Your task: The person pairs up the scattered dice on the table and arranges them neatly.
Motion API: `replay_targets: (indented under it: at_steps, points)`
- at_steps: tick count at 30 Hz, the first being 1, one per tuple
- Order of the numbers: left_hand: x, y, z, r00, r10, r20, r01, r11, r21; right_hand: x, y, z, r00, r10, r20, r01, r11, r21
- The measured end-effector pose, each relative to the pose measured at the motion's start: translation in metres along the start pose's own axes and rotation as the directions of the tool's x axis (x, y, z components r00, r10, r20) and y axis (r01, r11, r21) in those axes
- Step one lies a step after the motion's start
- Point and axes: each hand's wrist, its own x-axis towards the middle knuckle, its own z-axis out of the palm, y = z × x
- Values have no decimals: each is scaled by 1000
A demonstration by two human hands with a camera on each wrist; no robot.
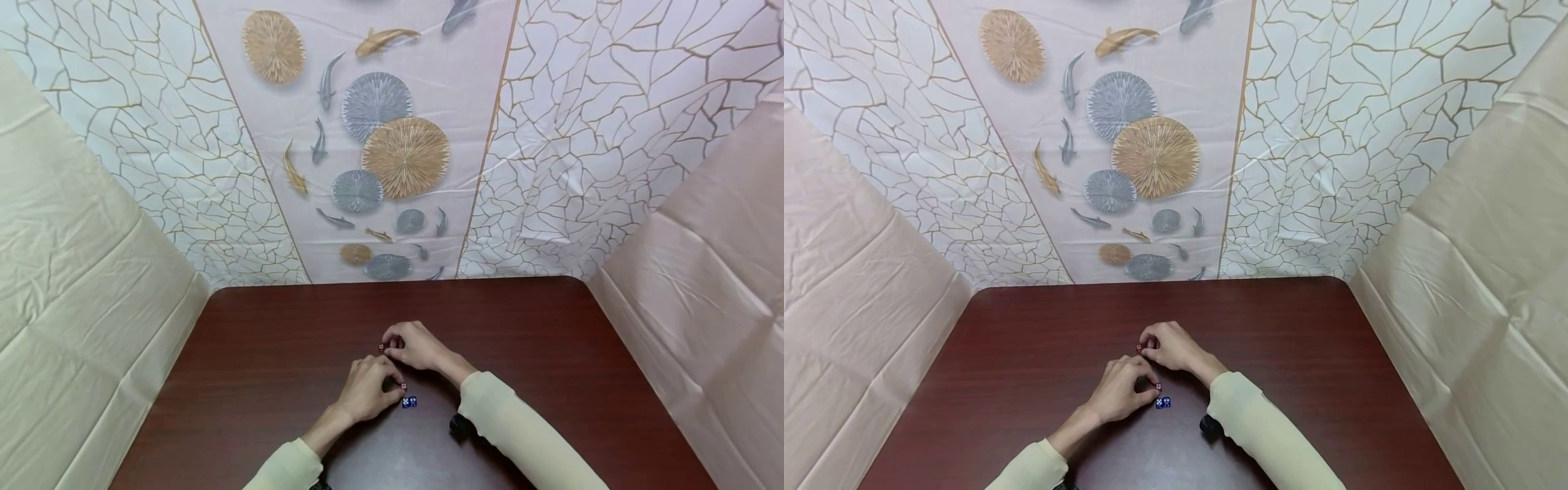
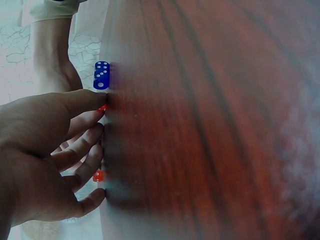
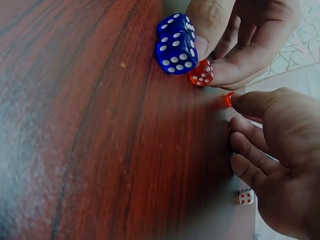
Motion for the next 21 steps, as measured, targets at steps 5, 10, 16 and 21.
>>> replay_targets:
  at_steps: [5,10,16,21]
  points:
    - [0,1,-1,1000,-7,10,7,1000,0,2,-1,1,1000,-8,-8,7,999,-34]
    - [0,0,-1,1000,-12,18,12,1000,-6,2,-2,4,1000,3,-14,-3,999,-44]
    - [1,-1,1,999,-25,27,25,1000,-3,3,-1,6,999,10,-30,-12,998,-57]
    - [1,0,0,999,-22,24,22,1000,-6,3,-1,8,999,16,-29,-17,998,-56]
